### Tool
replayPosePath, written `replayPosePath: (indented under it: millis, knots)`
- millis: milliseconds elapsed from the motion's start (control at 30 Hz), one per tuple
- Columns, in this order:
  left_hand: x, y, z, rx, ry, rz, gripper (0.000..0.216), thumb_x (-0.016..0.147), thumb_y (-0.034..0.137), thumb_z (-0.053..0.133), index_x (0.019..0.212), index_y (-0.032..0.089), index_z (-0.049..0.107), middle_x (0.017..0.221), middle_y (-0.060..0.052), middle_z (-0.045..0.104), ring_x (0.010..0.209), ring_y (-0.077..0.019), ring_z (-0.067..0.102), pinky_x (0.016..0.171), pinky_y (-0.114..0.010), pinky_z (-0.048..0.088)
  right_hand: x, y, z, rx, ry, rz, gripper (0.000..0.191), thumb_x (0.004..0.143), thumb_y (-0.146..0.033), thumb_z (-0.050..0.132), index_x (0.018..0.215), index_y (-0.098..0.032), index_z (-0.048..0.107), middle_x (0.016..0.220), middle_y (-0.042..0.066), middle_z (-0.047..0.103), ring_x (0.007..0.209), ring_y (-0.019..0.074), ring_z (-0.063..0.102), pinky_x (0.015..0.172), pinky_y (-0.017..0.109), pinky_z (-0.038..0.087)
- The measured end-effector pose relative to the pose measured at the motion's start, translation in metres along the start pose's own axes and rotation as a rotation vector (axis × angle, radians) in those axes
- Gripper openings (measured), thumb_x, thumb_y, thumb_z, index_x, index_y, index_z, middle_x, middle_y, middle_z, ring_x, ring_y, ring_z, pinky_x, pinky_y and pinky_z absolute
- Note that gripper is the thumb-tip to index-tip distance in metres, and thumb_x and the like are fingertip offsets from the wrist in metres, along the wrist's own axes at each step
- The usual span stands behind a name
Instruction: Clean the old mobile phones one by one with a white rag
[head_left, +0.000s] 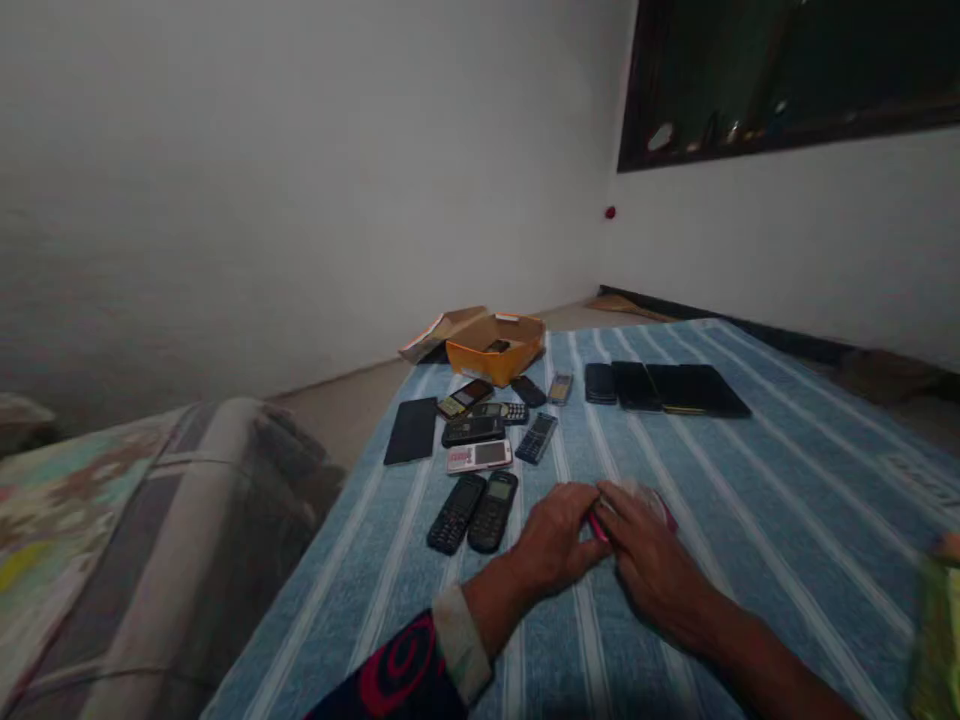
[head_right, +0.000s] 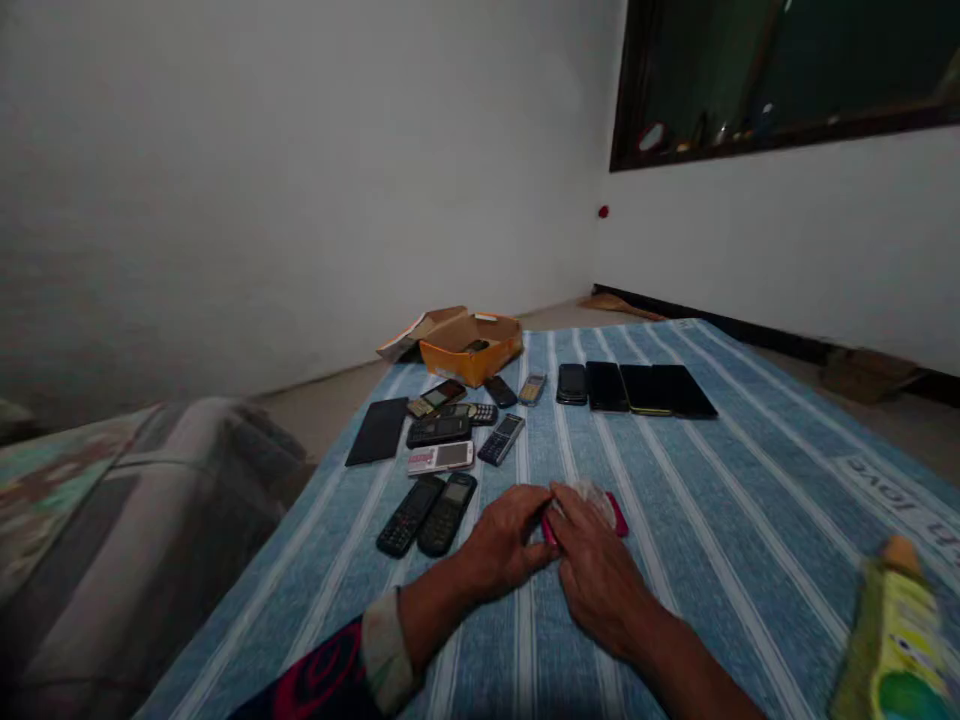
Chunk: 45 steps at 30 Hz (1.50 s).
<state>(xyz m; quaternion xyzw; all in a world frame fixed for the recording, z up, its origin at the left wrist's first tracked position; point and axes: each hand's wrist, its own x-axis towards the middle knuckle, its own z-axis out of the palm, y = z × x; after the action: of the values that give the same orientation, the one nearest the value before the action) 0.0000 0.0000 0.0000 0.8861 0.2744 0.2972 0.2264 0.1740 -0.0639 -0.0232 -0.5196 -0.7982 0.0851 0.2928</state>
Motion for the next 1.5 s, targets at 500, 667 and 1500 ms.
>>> replayPosePath:
  millis: [500, 667, 1500]
  knots:
    - [0.002, 0.002, 0.0, 0.015, -0.031, -0.017, 0.032, 0.077, 0.03, 0.072, 0.102, 0.015, 0.058, 0.093, -0.007, 0.063, 0.089, -0.0226, 0.057, 0.083, -0.034, 0.045, 0.005, 0.007, 0.001, 0.071, 0.103, -0.13, 0.047, 0.087, -0.008, 0.04, 0.129, -0.02, 0.056, 0.131, 0.013, 0.058, 0.125, 0.025, 0.052, 0.106, 0.051, 0.042]
    - [0.003, 0.003, -0.001, 0.01, -0.029, -0.028, 0.028, 0.075, 0.026, 0.074, 0.095, 0.016, 0.058, 0.09, -0.005, 0.062, 0.087, -0.0212, 0.057, 0.082, -0.033, 0.044, 0.003, 0.008, 0.001, 0.06, 0.153, -0.128, 0.046, 0.089, -0.008, 0.04, 0.132, -0.019, 0.052, 0.131, 0.013, 0.059, 0.126, 0.0238, 0.052, 0.106, 0.05, 0.042]
    - [0.004, 0.007, -0.002, 0.047, -0.033, -0.006, 0.022, 0.078, 0.03, 0.072, 0.086, 0.018, 0.057, 0.085, -0.004, 0.062, 0.083, -0.0196, 0.056, 0.078, -0.03, 0.044, -0.002, -0.001, 0.0, -0.379, 0.284, 0.057, 0.032, 0.086, -0.011, 0.046, 0.107, -0.021, 0.067, 0.121, 0.017, 0.056, 0.122, 0.0362, 0.049, 0.094, 0.058, 0.047]
